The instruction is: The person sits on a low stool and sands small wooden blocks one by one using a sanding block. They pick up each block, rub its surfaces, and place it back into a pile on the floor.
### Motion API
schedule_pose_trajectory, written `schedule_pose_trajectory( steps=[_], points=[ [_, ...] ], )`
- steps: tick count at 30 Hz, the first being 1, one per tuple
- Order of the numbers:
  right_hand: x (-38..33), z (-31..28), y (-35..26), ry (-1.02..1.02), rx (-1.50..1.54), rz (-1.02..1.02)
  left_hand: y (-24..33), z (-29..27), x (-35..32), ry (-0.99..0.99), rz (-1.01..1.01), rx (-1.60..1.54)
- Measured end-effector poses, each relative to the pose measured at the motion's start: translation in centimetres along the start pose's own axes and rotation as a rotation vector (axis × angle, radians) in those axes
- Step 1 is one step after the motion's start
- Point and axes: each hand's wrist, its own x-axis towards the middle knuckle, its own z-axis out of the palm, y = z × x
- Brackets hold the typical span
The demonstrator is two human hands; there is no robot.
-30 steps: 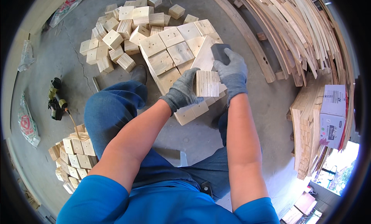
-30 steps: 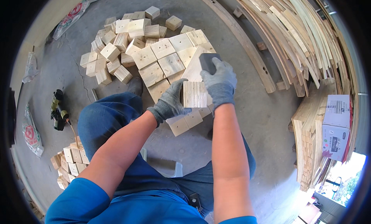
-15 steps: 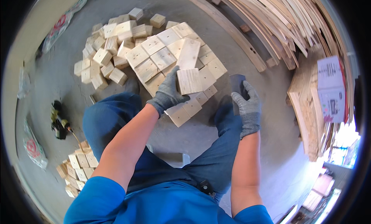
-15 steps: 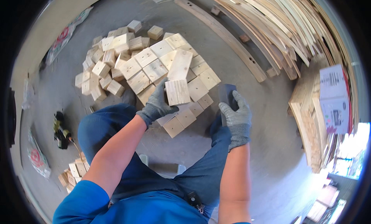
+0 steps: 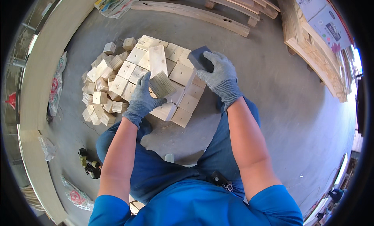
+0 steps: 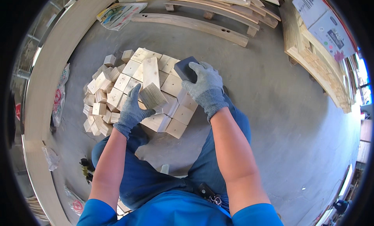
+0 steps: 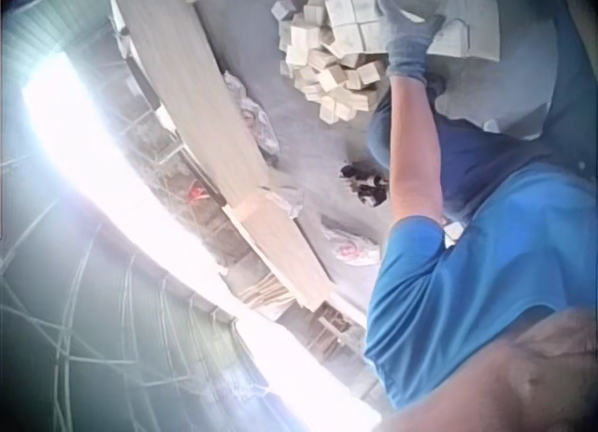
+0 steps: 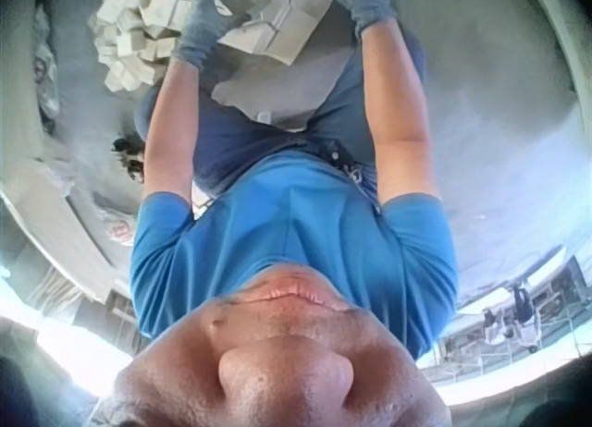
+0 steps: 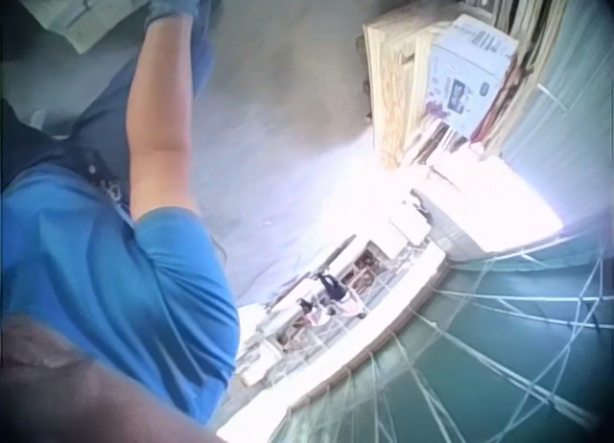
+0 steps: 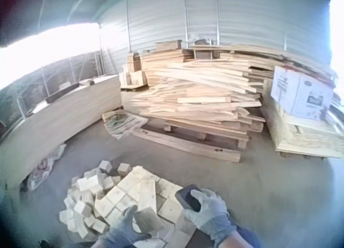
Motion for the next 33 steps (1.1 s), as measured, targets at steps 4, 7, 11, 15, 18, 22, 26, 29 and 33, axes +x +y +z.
schedule_pose_trajectory(
  steps=[4,7,11,15,18,22,26,29,33],
  points=[
    [-0.1,-0.1,-0.3,0.017,0.034,-0.033,1.2,-1.1,0.6,-0.095,0.042,0.083],
    [-0.2,-0.1,-0.7,0.043,-0.013,-0.029,2.0,-1.1,1.0,-0.126,0.053,0.121],
    [0.0,0.4,0.3,0.045,-0.015,-0.045,1.6,0.1,2.0,-0.115,0.029,0.117],
    [0.2,0.3,0.6,0.024,-0.001,-0.032,1.0,0.9,2.0,0.012,0.146,0.138],
    [0.4,0.5,0.5,0.019,-0.017,-0.029,1.0,0.7,2.1,0.150,0.170,0.169],
    [0.6,0.8,0.0,0.008,-0.063,-0.031,0.4,0.3,2.4,0.281,0.241,0.195],
    [0.6,1.0,-0.6,-0.020,-0.075,-0.037,-1.1,2.1,1.8,0.317,0.316,0.233],
    [0.6,1.0,-0.2,-0.024,-0.089,-0.028,0.4,1.5,0.8,0.252,0.320,0.225],
    [0.5,1.1,-0.4,-0.036,-0.093,-0.030,0.2,1.6,-0.5,0.246,0.379,0.154]
  ],
)
